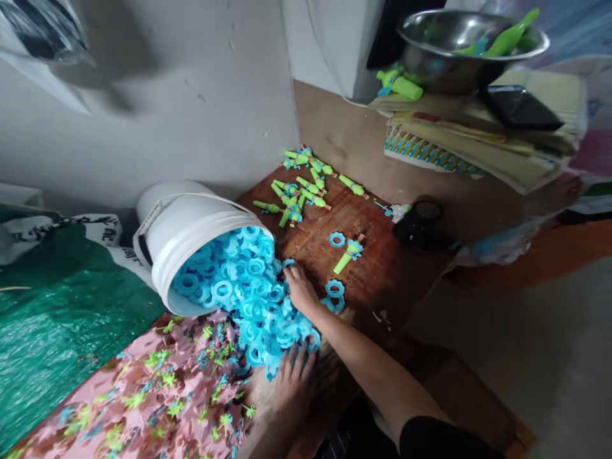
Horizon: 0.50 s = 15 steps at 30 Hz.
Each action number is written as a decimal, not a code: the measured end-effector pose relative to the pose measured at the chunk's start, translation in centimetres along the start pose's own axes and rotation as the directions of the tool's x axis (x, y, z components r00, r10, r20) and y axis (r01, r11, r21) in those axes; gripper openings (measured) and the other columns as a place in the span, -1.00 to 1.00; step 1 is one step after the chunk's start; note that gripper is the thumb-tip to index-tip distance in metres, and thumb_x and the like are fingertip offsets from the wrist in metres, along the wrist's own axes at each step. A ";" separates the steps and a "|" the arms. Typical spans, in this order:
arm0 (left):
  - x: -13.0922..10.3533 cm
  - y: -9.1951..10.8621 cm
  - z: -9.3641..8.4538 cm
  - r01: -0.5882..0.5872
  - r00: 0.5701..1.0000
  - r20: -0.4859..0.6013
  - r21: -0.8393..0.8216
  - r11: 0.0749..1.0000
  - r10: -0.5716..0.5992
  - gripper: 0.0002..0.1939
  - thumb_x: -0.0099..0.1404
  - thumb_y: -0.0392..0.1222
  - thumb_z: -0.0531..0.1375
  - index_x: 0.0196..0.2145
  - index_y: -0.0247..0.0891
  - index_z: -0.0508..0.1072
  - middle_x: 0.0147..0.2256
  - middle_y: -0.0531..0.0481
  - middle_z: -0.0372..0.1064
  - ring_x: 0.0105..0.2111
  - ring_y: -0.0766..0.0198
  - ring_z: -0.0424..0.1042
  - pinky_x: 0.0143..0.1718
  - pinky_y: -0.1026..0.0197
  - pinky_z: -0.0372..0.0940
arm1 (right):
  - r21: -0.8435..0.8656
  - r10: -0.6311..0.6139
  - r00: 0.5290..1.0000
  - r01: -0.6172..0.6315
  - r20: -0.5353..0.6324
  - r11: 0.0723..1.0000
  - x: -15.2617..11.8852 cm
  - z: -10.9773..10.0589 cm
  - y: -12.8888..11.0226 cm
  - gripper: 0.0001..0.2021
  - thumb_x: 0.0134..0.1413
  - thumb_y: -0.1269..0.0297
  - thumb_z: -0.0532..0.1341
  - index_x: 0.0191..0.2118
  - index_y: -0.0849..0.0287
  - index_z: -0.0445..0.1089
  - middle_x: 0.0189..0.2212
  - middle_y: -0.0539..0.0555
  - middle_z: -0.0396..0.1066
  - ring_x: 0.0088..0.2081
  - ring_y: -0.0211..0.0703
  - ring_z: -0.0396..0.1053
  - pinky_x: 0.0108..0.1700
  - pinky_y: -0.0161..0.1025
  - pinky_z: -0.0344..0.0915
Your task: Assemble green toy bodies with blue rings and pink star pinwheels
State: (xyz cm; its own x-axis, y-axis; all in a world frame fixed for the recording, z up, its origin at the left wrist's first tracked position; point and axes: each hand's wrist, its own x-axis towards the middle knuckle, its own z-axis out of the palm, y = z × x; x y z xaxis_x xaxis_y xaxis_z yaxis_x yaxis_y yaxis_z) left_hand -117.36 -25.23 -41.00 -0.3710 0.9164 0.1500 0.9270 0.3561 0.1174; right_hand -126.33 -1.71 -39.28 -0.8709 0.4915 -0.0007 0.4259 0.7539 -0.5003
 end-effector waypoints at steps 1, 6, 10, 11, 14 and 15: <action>-0.4 0.0 -0.2 0.005 1.000 0.010 0.014 1.000 -0.006 -0.41 0.26 -0.03 0.33 0.24 -0.07 0.44 0.28 -0.02 0.33 0.21 -0.02 0.32 0.19 -0.06 0.27 | 0.006 -0.020 1.000 0.020 0.003 1.000 -0.6 -0.5 -0.5 -0.46 0.18 0.55 0.06 0.18 0.00 0.47 0.20 0.05 0.40 0.25 -0.11 0.30 0.24 -0.21 0.31; -0.2 1.0 -1.3 0.107 0.992 0.069 0.028 0.994 -0.109 -0.33 0.18 0.14 0.38 0.24 0.07 0.43 0.26 -0.05 0.35 0.18 -0.12 0.33 0.15 -0.23 0.29 | -0.030 0.187 0.975 -0.191 -0.118 0.981 0.0 -6.3 3.4 -0.49 0.20 0.44 0.12 0.24 0.00 0.42 0.20 0.17 0.36 0.21 0.16 0.29 0.27 0.08 0.24; 1.2 2.1 -2.6 0.221 0.957 0.212 -0.077 0.972 -0.200 -0.46 0.20 0.14 0.38 0.14 0.16 0.52 0.19 -0.04 0.44 0.12 -0.16 0.42 0.09 -0.29 0.36 | -0.035 0.513 0.835 -0.529 -0.199 0.848 1.1 -9.9 9.6 -0.37 0.24 0.08 0.19 0.32 0.35 0.27 0.18 0.54 0.20 0.08 0.44 0.36 0.02 0.24 0.36; 1.7 2.2 -3.3 0.247 0.940 0.270 -0.114 0.962 -0.210 -0.50 0.22 0.14 0.37 0.12 0.14 0.54 0.17 -0.06 0.46 0.09 -0.17 0.44 0.06 -0.28 0.40 | -0.029 0.544 0.819 -0.557 -0.182 0.830 1.1 -10.2 10.6 -0.33 0.19 0.06 0.23 0.32 0.36 0.26 0.17 0.55 0.19 0.00 0.40 0.42 -0.04 0.20 0.39; 5.0 2.2 -7.3 0.284 0.903 0.393 -0.249 0.926 -0.172 -0.68 0.35 0.00 0.29 0.04 0.07 0.59 0.07 -0.05 0.53 0.03 -0.09 0.48 0.01 -0.15 0.47 | -0.003 0.572 0.810 -0.578 -0.130 0.816 0.9 -10.7 12.2 -0.31 0.08 0.10 0.31 0.30 0.30 0.30 0.10 0.43 0.27 -0.19 0.19 0.51 -0.13 0.07 0.44; 6.7 2.0 -9.4 0.279 0.908 0.393 -0.312 0.908 -0.143 -0.74 0.39 -0.08 0.24 0.00 0.06 0.60 0.02 -0.02 0.55 0.03 -0.02 0.47 0.04 -0.07 0.47 | 0.010 0.572 0.811 -0.575 -0.124 0.818 1.1 -11.0 12.4 -0.31 0.05 0.12 0.33 0.29 0.27 0.32 0.06 0.40 0.31 -0.21 0.14 0.51 -0.13 0.04 0.44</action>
State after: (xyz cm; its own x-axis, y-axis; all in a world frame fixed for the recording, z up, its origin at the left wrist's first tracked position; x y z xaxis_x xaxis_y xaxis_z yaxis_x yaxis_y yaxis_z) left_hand -118.49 -20.07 -30.50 -0.4487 0.8530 -0.2664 0.7217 0.5217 0.4550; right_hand -119.34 12.98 -35.93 -0.4321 0.8837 -0.1797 0.8468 0.3291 -0.4178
